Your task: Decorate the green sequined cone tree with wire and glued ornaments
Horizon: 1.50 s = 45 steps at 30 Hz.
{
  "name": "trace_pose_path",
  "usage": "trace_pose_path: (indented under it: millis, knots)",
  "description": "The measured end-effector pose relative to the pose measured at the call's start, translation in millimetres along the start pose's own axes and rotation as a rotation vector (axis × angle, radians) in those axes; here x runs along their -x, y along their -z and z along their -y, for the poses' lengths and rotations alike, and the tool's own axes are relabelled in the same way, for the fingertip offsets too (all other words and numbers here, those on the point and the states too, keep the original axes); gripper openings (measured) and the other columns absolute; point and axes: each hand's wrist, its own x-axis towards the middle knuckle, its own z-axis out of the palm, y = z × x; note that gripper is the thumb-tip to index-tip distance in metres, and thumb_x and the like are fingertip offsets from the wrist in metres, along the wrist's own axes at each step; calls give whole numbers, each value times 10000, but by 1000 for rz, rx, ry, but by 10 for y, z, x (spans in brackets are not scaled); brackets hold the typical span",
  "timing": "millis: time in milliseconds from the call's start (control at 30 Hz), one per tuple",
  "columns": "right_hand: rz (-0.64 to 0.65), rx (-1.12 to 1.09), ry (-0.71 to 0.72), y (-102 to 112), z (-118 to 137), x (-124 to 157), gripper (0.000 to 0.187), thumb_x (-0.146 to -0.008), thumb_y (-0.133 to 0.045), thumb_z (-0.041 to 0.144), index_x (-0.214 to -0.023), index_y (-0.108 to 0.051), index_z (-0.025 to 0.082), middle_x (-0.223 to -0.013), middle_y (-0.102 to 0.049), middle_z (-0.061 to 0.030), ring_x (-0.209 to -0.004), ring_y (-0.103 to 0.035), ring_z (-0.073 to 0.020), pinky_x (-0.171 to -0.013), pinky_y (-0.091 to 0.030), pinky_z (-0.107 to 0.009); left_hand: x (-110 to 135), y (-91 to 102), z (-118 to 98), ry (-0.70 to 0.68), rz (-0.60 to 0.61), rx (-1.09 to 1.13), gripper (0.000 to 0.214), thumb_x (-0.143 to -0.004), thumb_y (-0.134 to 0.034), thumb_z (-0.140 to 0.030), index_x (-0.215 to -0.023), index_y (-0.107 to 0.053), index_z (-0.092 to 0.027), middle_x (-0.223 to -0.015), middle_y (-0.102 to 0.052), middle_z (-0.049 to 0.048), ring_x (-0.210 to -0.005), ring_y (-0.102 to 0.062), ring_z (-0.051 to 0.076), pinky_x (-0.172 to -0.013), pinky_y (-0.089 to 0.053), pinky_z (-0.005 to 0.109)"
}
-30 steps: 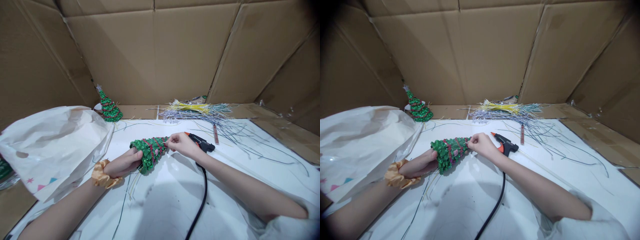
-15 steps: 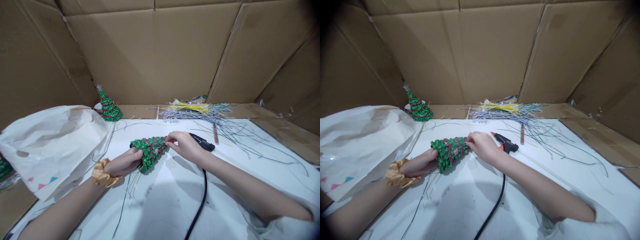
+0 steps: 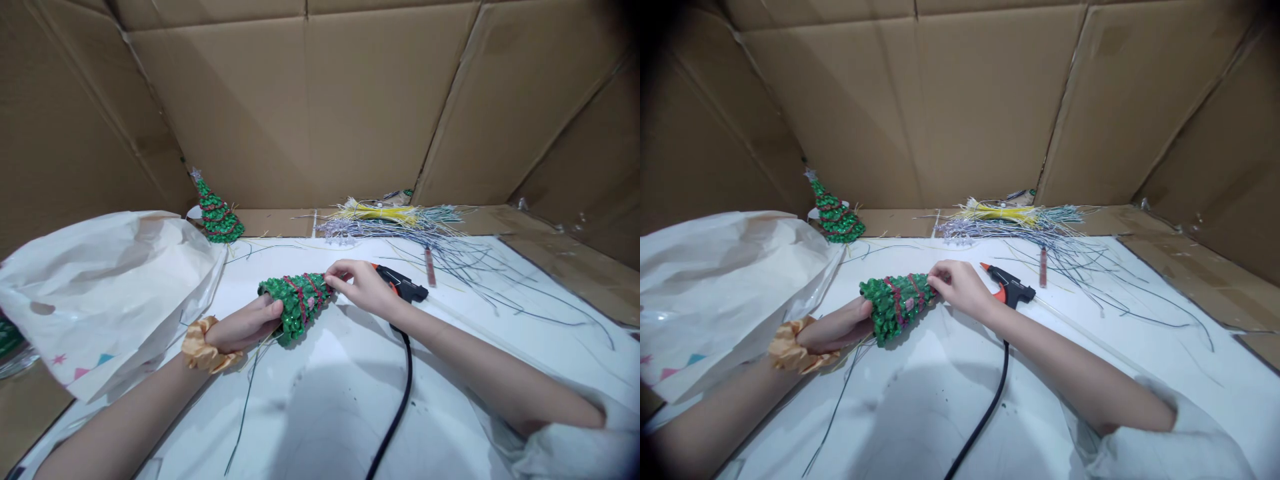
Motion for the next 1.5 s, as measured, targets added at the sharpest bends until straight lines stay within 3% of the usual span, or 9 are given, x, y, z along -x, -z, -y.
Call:
trace_pose_path:
  millis: [100, 267, 400, 533, 767, 1033, 1233, 1500]
  knots:
    - [-17, -38, -63, -21, -1, -17, 132, -785, -522, 204, -725, -631, 160, -709, -672, -32, -669, -597, -133, -637, -431, -240, 14, 4, -3, -9, 3, -116, 701, -774, -560, -541, -1349, -392, -176, -1307, -499, 142, -1221, -417, 298, -1024, -286, 428]
    - [-69, -38, -110, -63, 15, -6, 139, -756, -529, 197, -671, -628, 151, -664, -666, -31, -614, -584, -125, -591, -425, -229, 60, 16, -55, -5, -41, -498, 685, -799, -462, -591, -1355, -391, -197, -1298, -511, 103, -1204, -424, 298, -965, -367, 368]
    - [-96, -61, -92, -108, 6, 20, 145, -763, -526, 202, -675, -625, 143, -651, -658, -34, -598, -576, -122, -596, -438, -229, 63, -26, -135, -28, -36, -721, 682, -813, -396, -613, -1342, -423, -184, -1249, -556, 95, -1229, -400, 298, -1019, -322, 368]
    - [-116, -93, -76, -154, -34, 37, 139, -775, -530, 217, -717, -634, 143, -684, -663, -38, -628, -589, -132, -613, -454, -243, 51, -71, -201, -42, 22, -773, 699, -819, -367, -623, -1347, -413, -167, -1268, -547, 99, -1264, -365, 290, -1056, -284, 382]
    - [-147, -185, -27, -183, -59, 71, 111, -786, -553, 195, -753, -650, 154, -724, -673, -33, -668, -610, -137, -640, -482, -256, 41, -21, -114, -48, -42, -516, 674, -783, -514, -575, -1320, -446, -173, -1294, -530, 103, -1285, -350, 296, -1078, -248, 405]
    - [-291, -157, 57, -267, -29, 152, 98, -809, -563, 163, -799, -661, 172, -794, -645, -29, -718, -599, -126, -654, -492, -245, 5, -68, -78, -25, -101, -68, 681, -719, -682, -428, -1312, -449, -187, -1274, -548, 117, -1205, -458, 302, -1018, -332, 409]
    - [-335, -185, 59, -301, 4, 149, 110, -801, -563, 132, -781, -665, 168, -913, -566, -56, -815, -580, -137, -638, -494, -228, -6, -68, -69, -17, -113, 42, 694, -681, -718, -423, -1282, -480, -171, -1265, -555, 121, -1207, -458, 304, -1027, -321, 407]
    - [-349, -147, 69, -334, 16, 141, 121, -819, -539, 117, -777, -632, 182, -817, -580, -12, -742, -563, -118, -660, -459, -242, 0, -83, -18, -6, -103, 106, 685, -674, -719, -432, -1261, -502, -153, -1208, -597, 132, -1160, -504, 302, -1001, -344, 414]
